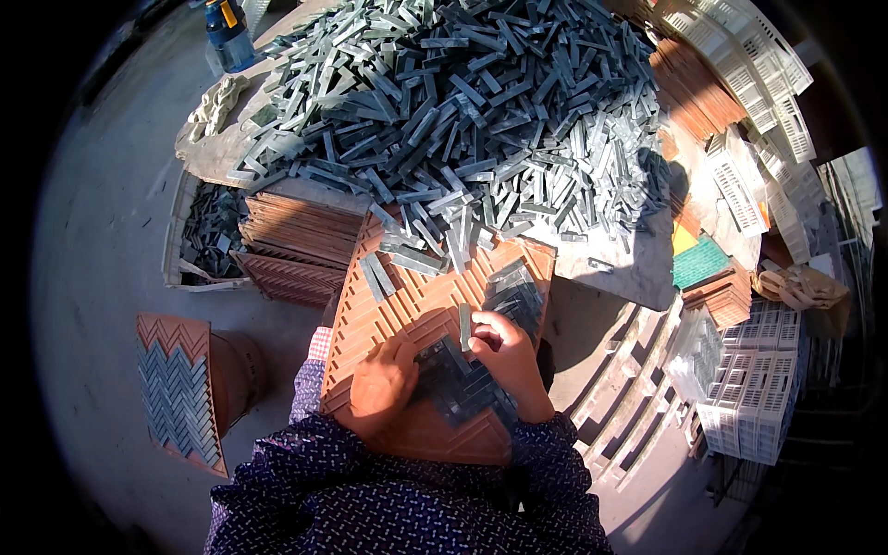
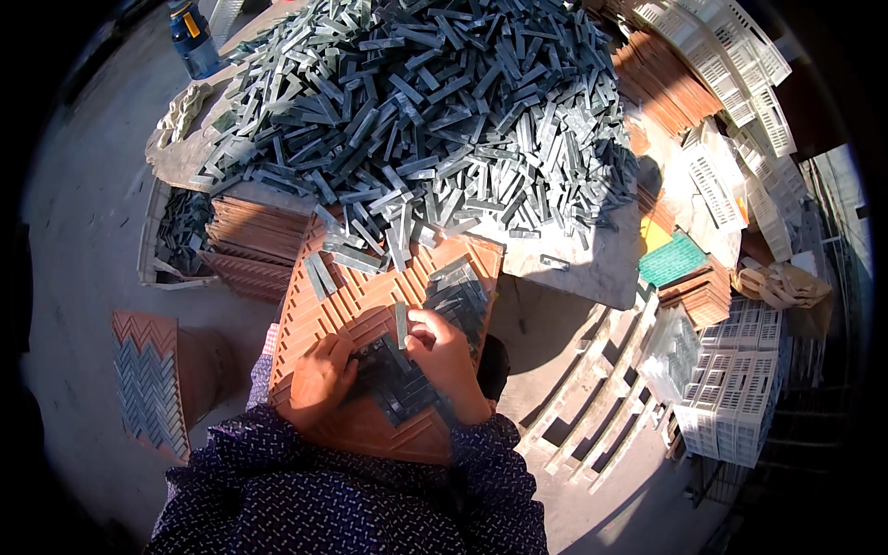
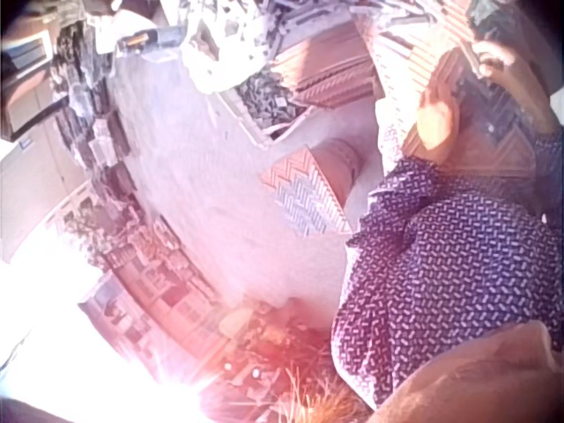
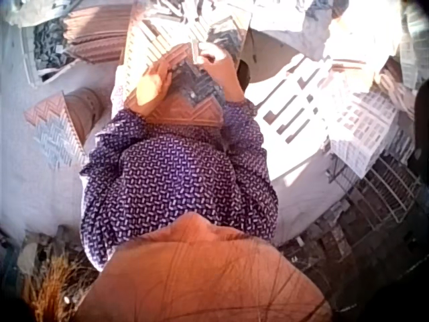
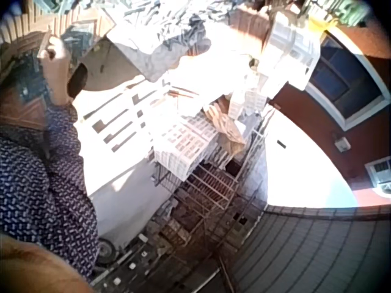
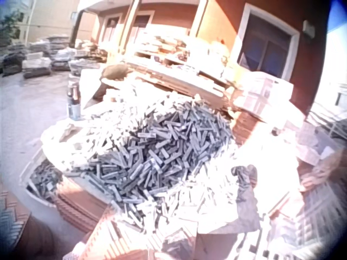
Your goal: The person assembles small rectangular tiles onto a larger board, arranging them in a herringbone pattern. The person picks tiles from a nearby pile and places them one by one into the grooves of the board, continuing the pattern across the surface.
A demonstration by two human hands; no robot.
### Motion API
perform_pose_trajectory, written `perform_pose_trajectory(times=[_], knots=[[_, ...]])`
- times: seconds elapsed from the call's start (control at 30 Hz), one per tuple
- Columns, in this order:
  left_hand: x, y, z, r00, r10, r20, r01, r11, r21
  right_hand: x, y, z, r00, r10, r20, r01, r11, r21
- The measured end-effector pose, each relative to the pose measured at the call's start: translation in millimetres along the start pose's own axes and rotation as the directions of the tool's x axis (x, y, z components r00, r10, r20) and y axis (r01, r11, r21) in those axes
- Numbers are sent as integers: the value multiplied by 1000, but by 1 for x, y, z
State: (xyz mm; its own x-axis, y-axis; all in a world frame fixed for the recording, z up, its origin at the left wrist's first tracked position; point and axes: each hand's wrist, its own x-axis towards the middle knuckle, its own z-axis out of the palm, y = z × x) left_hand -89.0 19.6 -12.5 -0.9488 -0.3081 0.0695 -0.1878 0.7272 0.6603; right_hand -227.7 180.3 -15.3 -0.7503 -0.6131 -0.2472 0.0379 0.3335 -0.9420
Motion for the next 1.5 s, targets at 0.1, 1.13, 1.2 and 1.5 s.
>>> perform_pose_trajectory(times=[0.1, 1.13, 1.2, 1.5], knots=[[1, 2, -3, 999, -46, 5, 46, 998, -51, -3, -6, -1, 974, -225, 13, 205, 861, -465], [102, -50, -10, 933, 333, -136, -273, 901, 336, 19, -20, 14, 927, -372, 47, 334, 762, -554], [107, -49, -13, 939, 330, -102, -276, 894, 353, 34, -29, 15, 940, -340, -38, 267, 798, -540], [106, -37, -33, 934, 355, -39, -325, 891, 316, 86, -32, 29, 935, -281, -217, 21, 655, -755]])
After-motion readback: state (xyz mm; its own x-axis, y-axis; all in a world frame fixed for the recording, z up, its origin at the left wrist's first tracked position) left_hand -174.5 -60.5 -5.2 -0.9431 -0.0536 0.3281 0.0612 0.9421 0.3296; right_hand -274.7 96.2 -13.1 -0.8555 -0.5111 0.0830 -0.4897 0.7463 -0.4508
